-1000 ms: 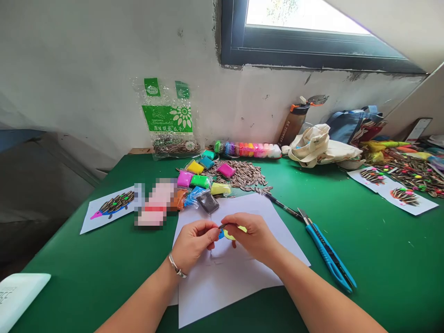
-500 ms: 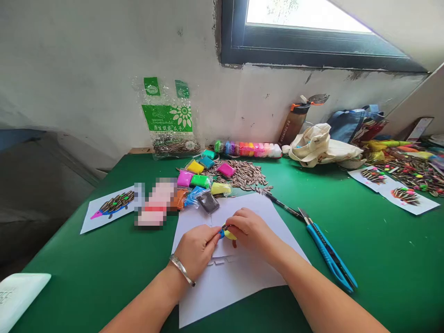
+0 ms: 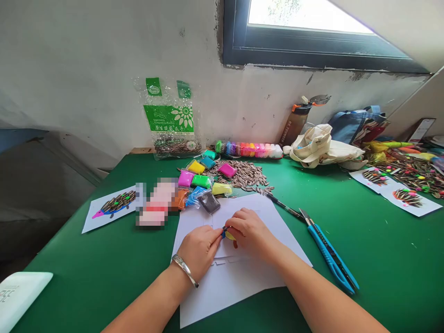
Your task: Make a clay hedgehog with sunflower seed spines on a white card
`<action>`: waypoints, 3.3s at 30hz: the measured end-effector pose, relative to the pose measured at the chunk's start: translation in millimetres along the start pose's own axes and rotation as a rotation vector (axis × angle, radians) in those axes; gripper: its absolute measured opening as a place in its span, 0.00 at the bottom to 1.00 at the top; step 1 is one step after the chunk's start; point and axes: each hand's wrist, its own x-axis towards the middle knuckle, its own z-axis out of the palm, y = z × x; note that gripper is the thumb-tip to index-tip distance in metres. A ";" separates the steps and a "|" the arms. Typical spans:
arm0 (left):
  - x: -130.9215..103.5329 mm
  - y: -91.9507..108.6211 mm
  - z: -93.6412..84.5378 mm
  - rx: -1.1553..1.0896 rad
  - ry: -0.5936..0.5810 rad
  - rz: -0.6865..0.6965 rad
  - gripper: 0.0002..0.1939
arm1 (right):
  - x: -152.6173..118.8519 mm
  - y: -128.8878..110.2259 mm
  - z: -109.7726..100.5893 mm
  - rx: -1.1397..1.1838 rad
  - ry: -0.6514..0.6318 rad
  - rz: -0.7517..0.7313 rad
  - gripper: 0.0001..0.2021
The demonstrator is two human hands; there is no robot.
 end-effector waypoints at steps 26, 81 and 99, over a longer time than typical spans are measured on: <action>2.7 1.4 1.7 0.090 -0.053 0.002 0.14 | -1.9 2.7 7.1 -0.149 -0.003 -0.080 0.07; 0.0 2.8 3.4 0.115 0.002 0.043 0.14 | 1.0 11.4 1.6 -0.079 0.009 0.004 0.07; -0.5 1.1 2.4 -0.023 0.025 0.015 0.15 | 1.4 10.5 2.3 -0.047 0.056 0.009 0.08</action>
